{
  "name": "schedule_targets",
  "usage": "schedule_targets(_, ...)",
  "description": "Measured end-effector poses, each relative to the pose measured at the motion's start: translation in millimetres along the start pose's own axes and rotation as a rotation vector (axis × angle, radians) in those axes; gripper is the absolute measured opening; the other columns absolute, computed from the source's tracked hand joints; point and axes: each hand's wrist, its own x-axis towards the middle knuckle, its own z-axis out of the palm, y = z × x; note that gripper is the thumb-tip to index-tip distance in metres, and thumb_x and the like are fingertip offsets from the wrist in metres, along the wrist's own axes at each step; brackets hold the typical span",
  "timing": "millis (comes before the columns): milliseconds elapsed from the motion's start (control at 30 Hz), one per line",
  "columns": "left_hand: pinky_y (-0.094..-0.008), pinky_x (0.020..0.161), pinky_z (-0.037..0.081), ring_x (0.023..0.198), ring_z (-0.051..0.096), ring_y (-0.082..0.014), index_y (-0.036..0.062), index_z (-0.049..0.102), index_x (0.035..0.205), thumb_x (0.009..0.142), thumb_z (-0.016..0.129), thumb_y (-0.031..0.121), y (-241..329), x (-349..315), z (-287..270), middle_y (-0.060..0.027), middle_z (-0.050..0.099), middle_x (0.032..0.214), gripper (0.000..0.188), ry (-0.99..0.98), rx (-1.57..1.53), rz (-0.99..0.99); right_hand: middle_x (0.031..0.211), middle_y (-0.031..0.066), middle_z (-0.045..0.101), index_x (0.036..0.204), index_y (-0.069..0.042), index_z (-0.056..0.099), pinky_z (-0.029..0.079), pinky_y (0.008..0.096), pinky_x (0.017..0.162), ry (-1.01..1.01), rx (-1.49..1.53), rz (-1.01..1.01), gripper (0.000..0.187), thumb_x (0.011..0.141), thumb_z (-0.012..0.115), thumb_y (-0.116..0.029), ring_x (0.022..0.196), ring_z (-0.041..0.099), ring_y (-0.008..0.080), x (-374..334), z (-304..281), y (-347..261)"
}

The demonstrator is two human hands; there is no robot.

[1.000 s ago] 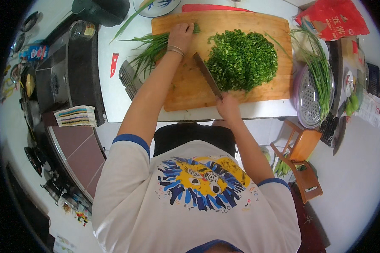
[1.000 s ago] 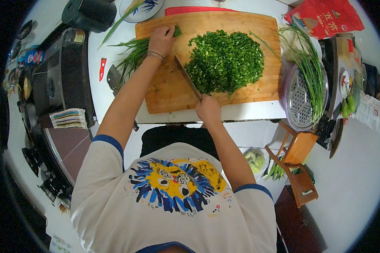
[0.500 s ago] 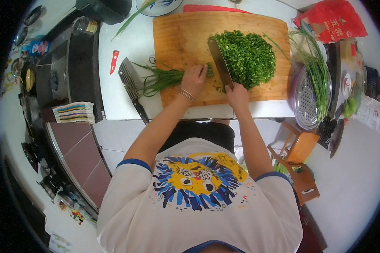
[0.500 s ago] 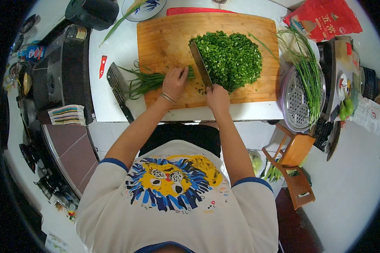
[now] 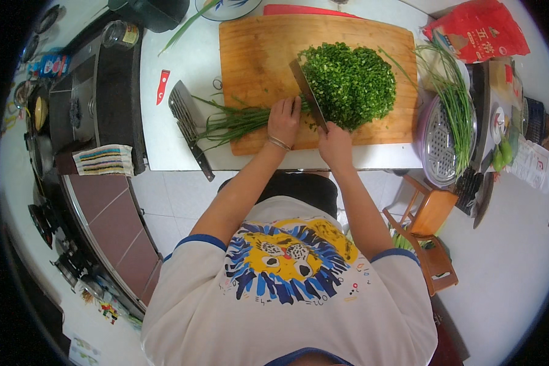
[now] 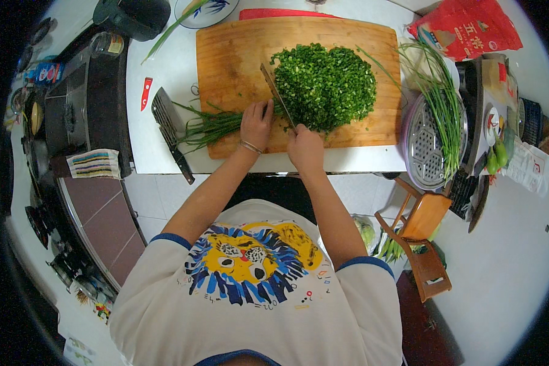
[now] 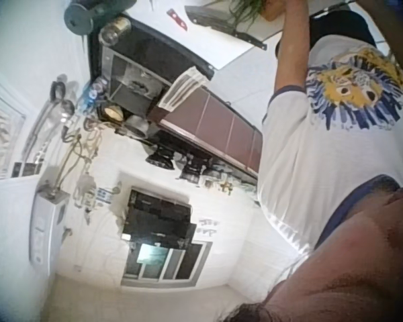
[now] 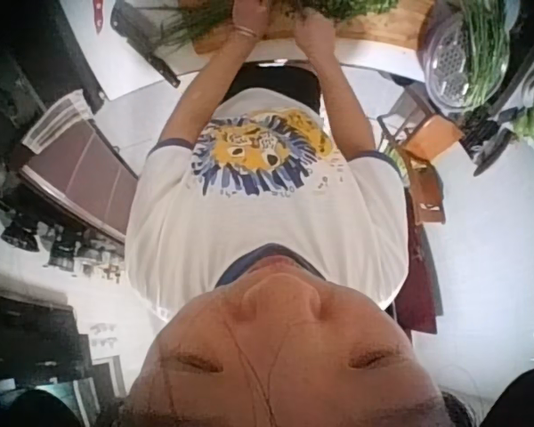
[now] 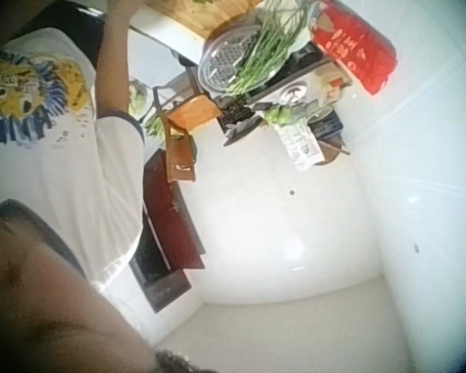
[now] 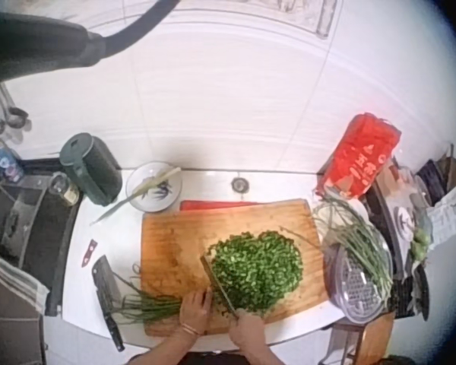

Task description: The person chops green onions on a wooden cutting board using a cleaver. They repeatedly gather the chopped pieces into a pile and continue chopping more green onions from a bundle held in the left hand.

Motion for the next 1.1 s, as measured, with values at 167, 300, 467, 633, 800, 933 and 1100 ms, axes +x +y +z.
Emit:
schedule_targets(167, -0.0394, 0.081, 0.046, 0.09, 0.052, -0.0294, -0.0045, 0.056, 0.112, 0.07, 0.057, 0.004, 0, -4, 2, -0.0149, 0.052, 0.092, 0.043, -0.017, 0.017, 0.007, 0.083, 0.0253, 0.063, 0.086, -0.001, 0.059, 0.048, 0.0503, 0.072, -0.068, -0.091, 0.088, 0.018, 0.084, 0.052, -0.016, 0.081, 0.06, 0.0437, 5, 9, -3)
schedule_targets(300, -0.0402, 0.082, 0.045, 0.091, 0.051, -0.0301, -0.0057, 0.055, 0.114, 0.071, 0.057, 0.005, -3, -7, 2, -0.0152, 0.05, 0.091, 0.044, -0.081, 0.013, 0.041, 0.085, 0.0274, 0.062, 0.088, 0.0, 0.059, 0.048, 0.0508, 0.074, -0.104, -0.114, 0.103, 0.016, 0.08, 0.051, -0.011, 0.084, 0.06, 0.0441, 27, 19, -6)
schedule_targets(467, -0.045, 0.082, 0.044, 0.094, 0.05, -0.0366, -0.0018, 0.049, 0.124, 0.075, 0.062, 0.007, -3, -10, 3, -0.0201, 0.05, 0.108, 0.051, -0.067, -0.132, 0.002, 0.082, 0.0271, 0.062, 0.088, 0.001, 0.058, 0.049, 0.0495, 0.07, -0.014, 0.0, 0.04, 0.015, 0.081, 0.052, -0.012, 0.081, 0.06, 0.0437, 51, 25, -16)
schedule_targets(633, -0.0428, 0.076, 0.046, 0.087, 0.054, -0.0329, 0.0012, 0.057, 0.115, 0.072, 0.068, 0.004, -7, -6, 6, -0.0172, 0.056, 0.098, 0.045, 0.011, -0.236, -0.06, 0.073, 0.0247, 0.061, 0.082, 0.001, 0.057, 0.048, 0.0493, 0.065, 0.07, 0.041, -0.017, 0.02, 0.085, 0.054, -0.019, 0.073, 0.06, 0.0435, 34, 15, -2)
schedule_targets(800, -0.0413, 0.071, 0.048, 0.081, 0.057, -0.0309, -0.0001, 0.064, 0.102, 0.068, 0.069, 0.0, -6, -4, 5, -0.0138, 0.059, 0.087, 0.035, 0.132, -0.305, -0.119, 0.071, 0.0251, 0.06, 0.08, 0.0, 0.056, 0.047, 0.05, 0.064, 0.015, -0.015, -0.015, 0.021, 0.086, 0.054, -0.02, 0.071, 0.059, 0.0436, 5, 5, -6)
schedule_targets(933, -0.0411, 0.072, 0.048, 0.083, 0.057, -0.0317, -0.0002, 0.064, 0.1, 0.067, 0.068, -0.001, -8, -5, 5, -0.014, 0.06, 0.088, 0.034, 0.135, -0.324, -0.11, 0.075, 0.0266, 0.061, 0.083, 0.0, 0.056, 0.048, 0.0498, 0.065, -0.02, -0.065, 0.009, 0.017, 0.085, 0.052, -0.016, 0.073, 0.06, 0.0439, 2, 9, -3)
schedule_targets(1100, -0.0412, 0.074, 0.048, 0.086, 0.057, -0.0325, -0.0005, 0.064, 0.098, 0.067, 0.067, -0.002, -8, -2, -2, -0.0149, 0.061, 0.09, 0.031, 0.121, -0.308, -0.08, 0.08, 0.027, 0.062, 0.09, 0.001, 0.056, 0.049, 0.0501, 0.066, -0.102, -0.168, 0.057, 0.015, 0.083, 0.051, -0.012, 0.076, 0.06, 0.0446, 18, 24, -4)
